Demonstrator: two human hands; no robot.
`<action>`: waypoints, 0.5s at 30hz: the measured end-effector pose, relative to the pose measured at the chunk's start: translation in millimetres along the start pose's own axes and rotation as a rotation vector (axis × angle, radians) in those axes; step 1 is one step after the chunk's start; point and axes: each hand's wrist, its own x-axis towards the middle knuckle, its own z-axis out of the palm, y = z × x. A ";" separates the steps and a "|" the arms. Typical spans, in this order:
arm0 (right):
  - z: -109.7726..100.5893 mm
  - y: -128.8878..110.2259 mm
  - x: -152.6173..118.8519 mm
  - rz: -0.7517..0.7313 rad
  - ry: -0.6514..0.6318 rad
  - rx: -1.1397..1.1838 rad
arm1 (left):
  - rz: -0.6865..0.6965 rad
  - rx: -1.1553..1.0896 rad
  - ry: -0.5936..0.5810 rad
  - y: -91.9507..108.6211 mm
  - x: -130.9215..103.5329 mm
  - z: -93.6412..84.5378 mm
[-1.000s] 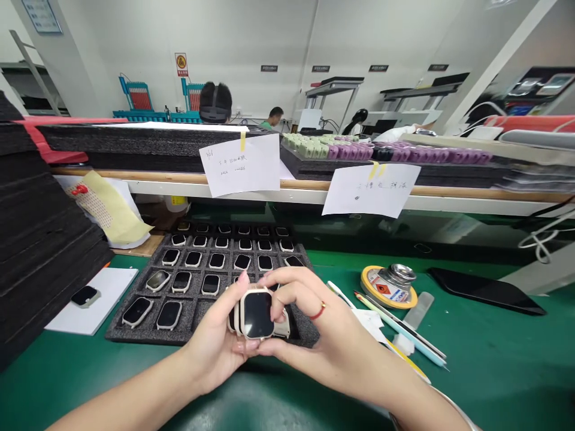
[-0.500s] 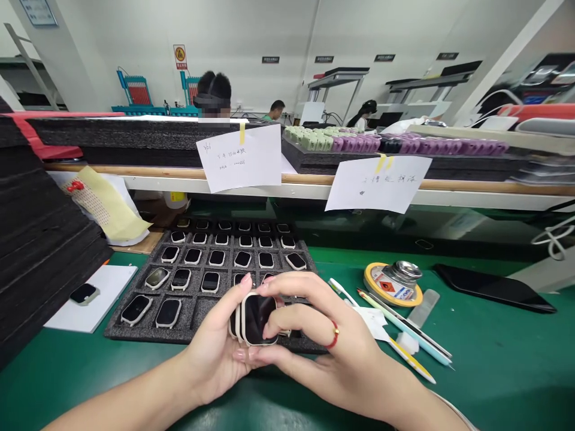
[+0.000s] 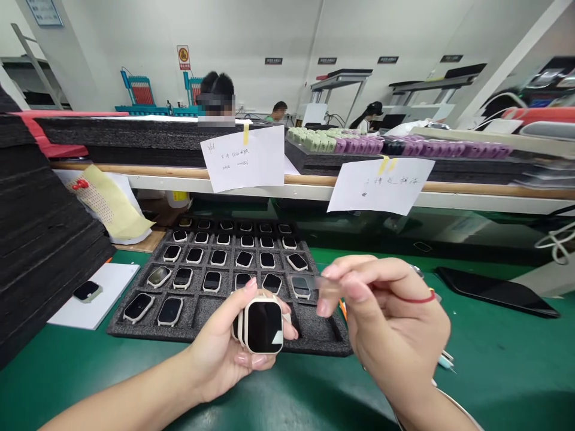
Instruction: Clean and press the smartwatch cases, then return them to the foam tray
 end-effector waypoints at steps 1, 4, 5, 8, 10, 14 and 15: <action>-0.6 0.2 0.0 0.046 0.017 0.045 | 0.002 0.002 -0.006 0.3 -0.5 0.4; -0.3 -1.6 0.6 0.082 0.024 0.085 | 0.020 0.008 -0.028 1.1 -1.3 0.7; 0.1 -2.6 1.0 0.070 0.017 0.076 | 0.025 0.010 -0.034 1.2 -1.3 0.5; 0.4 -4.6 2.2 0.032 -0.026 0.031 | 0.036 0.019 -0.053 1.3 -0.7 -0.8; -1.1 -3.9 2.6 -0.008 -0.067 0.000 | 0.046 0.026 -0.068 1.1 -0.5 -1.7; -6.2 0.0 3.3 -0.151 -0.116 -0.129 | 0.061 0.029 -0.082 -0.4 -0.6 -3.0; -7.5 0.3 3.4 -0.194 -0.128 -0.170 | 0.065 0.030 -0.082 -0.8 -0.7 -3.2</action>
